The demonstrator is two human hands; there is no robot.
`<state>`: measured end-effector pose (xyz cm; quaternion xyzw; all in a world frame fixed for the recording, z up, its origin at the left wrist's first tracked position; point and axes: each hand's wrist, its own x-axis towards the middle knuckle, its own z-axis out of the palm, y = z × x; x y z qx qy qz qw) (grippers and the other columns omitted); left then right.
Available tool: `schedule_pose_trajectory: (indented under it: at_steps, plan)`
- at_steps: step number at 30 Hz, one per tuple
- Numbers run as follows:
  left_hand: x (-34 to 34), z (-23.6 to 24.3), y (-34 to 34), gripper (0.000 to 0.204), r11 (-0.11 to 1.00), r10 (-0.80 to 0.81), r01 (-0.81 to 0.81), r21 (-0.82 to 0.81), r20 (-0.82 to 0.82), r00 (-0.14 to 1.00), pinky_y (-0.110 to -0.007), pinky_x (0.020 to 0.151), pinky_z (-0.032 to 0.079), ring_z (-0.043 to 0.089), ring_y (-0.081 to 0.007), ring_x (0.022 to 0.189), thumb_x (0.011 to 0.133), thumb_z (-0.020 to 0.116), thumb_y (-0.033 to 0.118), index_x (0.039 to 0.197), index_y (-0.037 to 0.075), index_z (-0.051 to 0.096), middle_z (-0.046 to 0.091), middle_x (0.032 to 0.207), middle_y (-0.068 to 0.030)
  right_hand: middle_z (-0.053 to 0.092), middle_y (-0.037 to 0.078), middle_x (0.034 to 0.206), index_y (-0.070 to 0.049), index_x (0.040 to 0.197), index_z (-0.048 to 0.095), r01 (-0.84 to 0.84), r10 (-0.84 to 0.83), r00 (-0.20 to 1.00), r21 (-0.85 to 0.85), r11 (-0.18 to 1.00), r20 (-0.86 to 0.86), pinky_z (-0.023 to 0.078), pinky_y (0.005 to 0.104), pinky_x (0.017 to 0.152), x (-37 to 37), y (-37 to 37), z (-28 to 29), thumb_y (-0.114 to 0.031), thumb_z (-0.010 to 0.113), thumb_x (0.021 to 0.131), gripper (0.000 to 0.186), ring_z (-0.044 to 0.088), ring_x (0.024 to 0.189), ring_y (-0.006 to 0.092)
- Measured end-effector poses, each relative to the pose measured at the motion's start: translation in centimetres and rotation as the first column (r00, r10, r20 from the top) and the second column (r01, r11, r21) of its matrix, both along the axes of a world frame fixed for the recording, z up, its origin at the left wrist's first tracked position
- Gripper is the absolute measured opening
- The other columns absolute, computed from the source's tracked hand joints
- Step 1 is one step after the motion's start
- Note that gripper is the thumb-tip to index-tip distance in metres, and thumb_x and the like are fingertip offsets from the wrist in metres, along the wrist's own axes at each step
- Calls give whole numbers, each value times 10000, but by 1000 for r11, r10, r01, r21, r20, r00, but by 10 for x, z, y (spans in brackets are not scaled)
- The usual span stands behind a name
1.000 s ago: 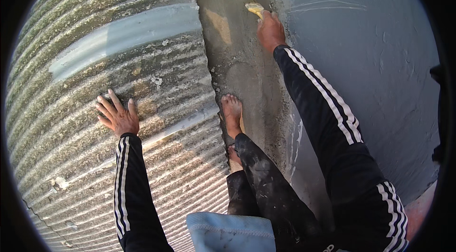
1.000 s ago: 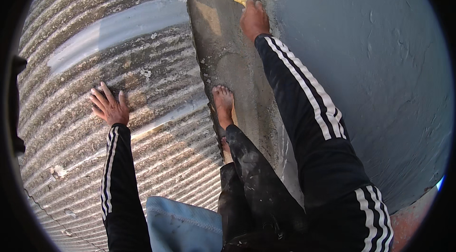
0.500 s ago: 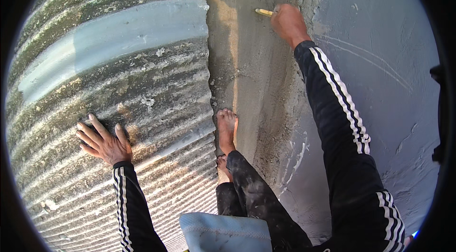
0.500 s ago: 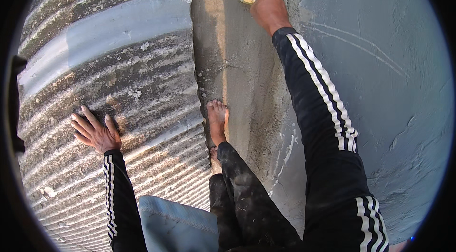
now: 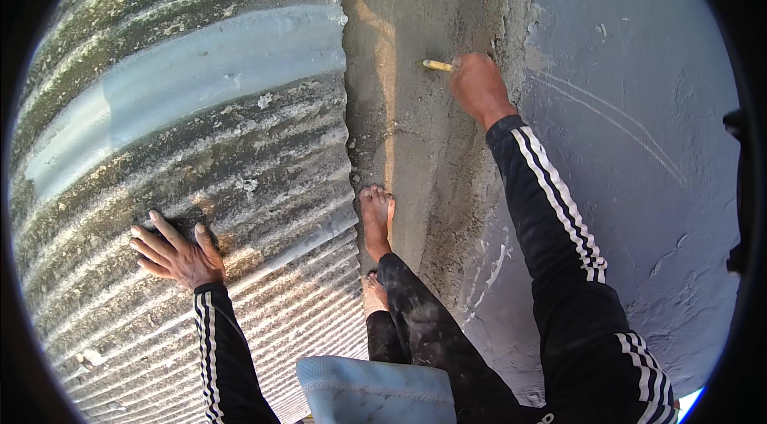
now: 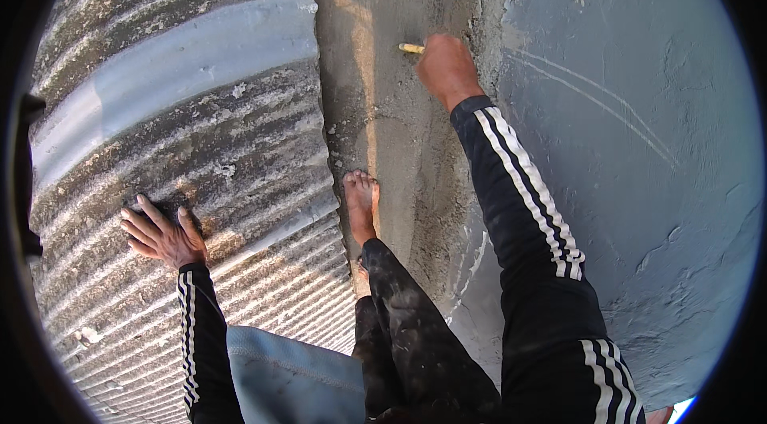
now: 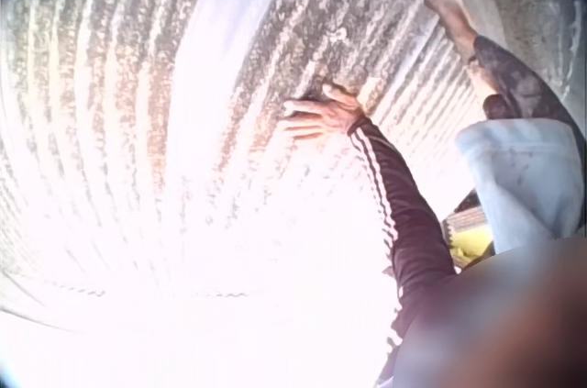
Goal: The person applies cement to the roof ridge using a brush and trowel. They repeatedly dip the brush into a bucket, spread the cement along the seam between corrugated and tiled sections, and occasionally smooth the surface with a trowel.
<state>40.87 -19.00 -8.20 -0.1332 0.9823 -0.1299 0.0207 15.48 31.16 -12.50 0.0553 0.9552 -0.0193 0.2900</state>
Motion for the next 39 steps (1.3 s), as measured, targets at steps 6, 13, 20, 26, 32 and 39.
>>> schedule_pose_trajectory:
  at_steps: [6, 13, 20, 26, 32, 39]
  plan:
    - [4, -3, 0, 897, 1000, -22, 22, 5, -23, 999, -654, 1258, -9, 29, -433, 1620, 1015, 203, 789, 1705, 217, 180, 95, 1752, -234, 685, 273, 1132, -12, 1142, 762, -50, 29, 942, -54, 997, -333, 569, 515, 934, -41, 5, -30, -110, 581, 981, 262, 701, 1062, 455]
    - [1, -1, 0, 897, 999, -28, 29, 34, -37, 999, -661, 1248, -26, 22, -442, 1618, 1018, 212, 786, 1706, 214, 173, 88, 1750, -242, 688, 257, 1087, -31, 1138, 751, 99, -100, 967, 13, 995, 234, 556, 543, 891, 149, 17, -17, -178, 638, 968, 251, 692, 1000, 466]
    - [4, -2, 1, 884, 998, -26, 27, 60, -31, 999, -676, 1241, -17, 9, -450, 1617, 1017, 234, 786, 1709, 241, 155, 81, 1751, -243, 674, 267, 1069, 2, 1136, 718, 30, -54, 969, -104, 994, -240, 564, 546, 856, 108, 23, -18, -137, 627, 961, 241, 692, 951, 467]
    - [4, -3, 0, 879, 997, -53, 56, 51, -61, 997, -684, 1235, 10, 37, -457, 1614, 1019, 244, 780, 1710, 245, 152, 99, 1747, -249, 673, 278, 1079, -8, 1190, 699, 172, -171, 942, 22, 985, 290, 557, 544, 874, 199, 17, -7, -163, 642, 963, 280, 679, 1001, 486]
    - [5, -3, 1, 886, 996, -63, 67, 56, -62, 996, -688, 1231, 21, 55, -463, 1610, 1012, 244, 792, 1709, 254, 154, 121, 1743, -249, 675, 278, 1083, -11, 1186, 695, 83, -111, 971, -138, 987, -209, 558, 539, 839, 164, 11, -11, -112, 623, 965, 253, 675, 981, 494]
    - [6, -3, 0, 885, 996, -50, 56, 68, -77, 996, -680, 1240, -3, 34, -448, 1617, 1005, 277, 797, 1709, 277, 147, 104, 1748, -241, 698, 280, 1023, 16, 1100, 726, 186, -171, 953, -35, 982, 249, 570, 532, 879, 214, 5, -1, -128, 634, 970, 215, 703, 984, 483]
